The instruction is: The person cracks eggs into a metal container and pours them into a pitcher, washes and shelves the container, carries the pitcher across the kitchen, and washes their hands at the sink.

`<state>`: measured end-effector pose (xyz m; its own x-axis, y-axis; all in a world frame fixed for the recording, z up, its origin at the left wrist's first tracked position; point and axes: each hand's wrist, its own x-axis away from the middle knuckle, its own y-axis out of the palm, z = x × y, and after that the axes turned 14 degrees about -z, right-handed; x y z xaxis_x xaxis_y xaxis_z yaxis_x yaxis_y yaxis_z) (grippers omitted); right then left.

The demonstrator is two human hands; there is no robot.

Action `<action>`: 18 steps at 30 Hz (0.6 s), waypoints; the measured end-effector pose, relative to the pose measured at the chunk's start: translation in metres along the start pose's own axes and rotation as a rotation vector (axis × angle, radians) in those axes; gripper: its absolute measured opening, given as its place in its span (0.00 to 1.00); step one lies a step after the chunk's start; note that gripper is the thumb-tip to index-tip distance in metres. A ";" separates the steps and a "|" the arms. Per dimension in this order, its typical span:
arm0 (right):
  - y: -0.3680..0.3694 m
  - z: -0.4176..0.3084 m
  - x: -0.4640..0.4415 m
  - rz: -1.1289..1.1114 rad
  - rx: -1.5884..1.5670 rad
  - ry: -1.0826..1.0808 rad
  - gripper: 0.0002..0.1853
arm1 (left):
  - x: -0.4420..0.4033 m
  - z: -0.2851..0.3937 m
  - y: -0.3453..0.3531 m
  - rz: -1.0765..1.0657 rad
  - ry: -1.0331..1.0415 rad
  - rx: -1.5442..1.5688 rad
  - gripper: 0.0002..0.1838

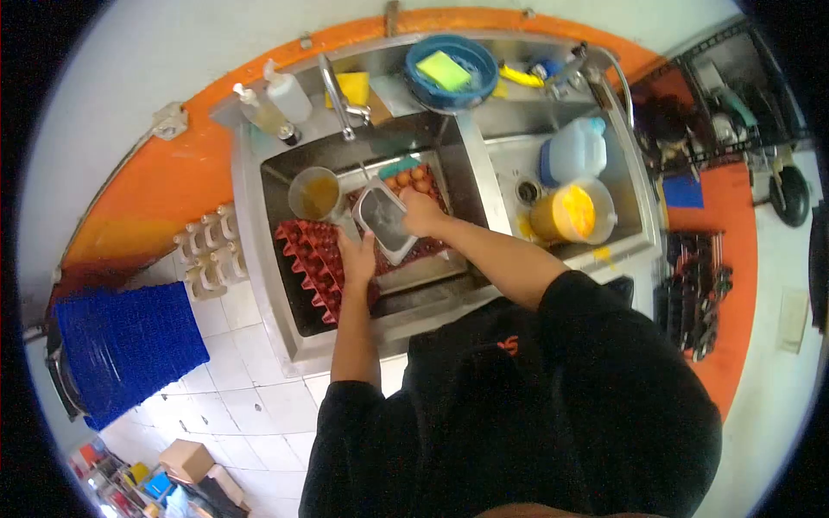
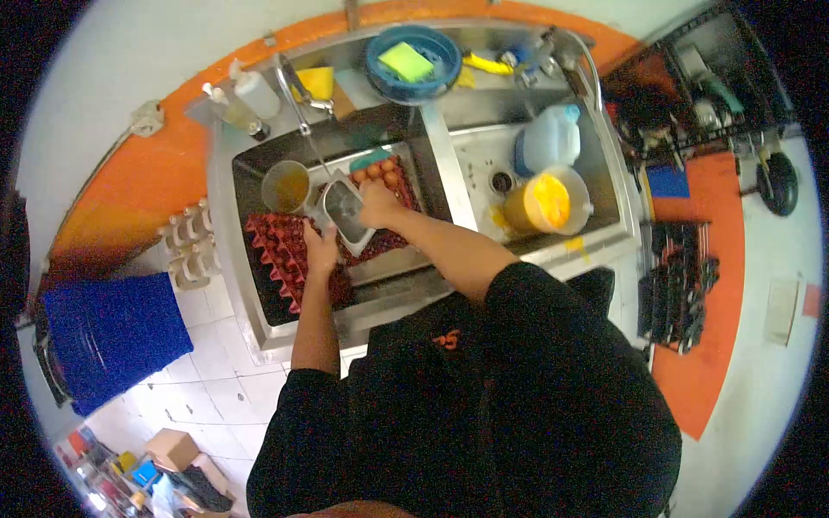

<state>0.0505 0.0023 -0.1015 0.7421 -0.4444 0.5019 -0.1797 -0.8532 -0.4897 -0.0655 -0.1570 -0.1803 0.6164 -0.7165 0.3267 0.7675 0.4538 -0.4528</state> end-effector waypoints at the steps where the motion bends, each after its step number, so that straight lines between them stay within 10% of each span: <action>1: 0.005 -0.009 0.010 0.050 -0.029 0.040 0.18 | 0.001 -0.003 0.003 -0.094 -0.057 0.210 0.29; 3: 0.007 -0.011 0.022 0.047 -0.162 0.072 0.20 | 0.008 0.010 0.002 -0.275 -0.182 0.628 0.25; 7: 0.031 0.033 0.011 0.049 -0.535 0.145 0.21 | 0.018 0.047 0.011 0.055 -0.006 0.698 0.14; 10: 0.022 0.039 0.043 0.107 -0.249 0.080 0.22 | 0.036 0.070 0.000 0.305 0.217 -0.209 0.14; 18: -0.035 0.106 0.193 0.619 -0.182 -0.335 0.18 | 0.029 0.066 -0.026 0.661 0.460 -0.817 0.13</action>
<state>0.2682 -0.0249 -0.0627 0.6224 -0.7777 -0.0881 -0.7134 -0.5173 -0.4727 -0.0561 -0.1546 -0.1039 0.6047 -0.6683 -0.4332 -0.1296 0.4540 -0.8815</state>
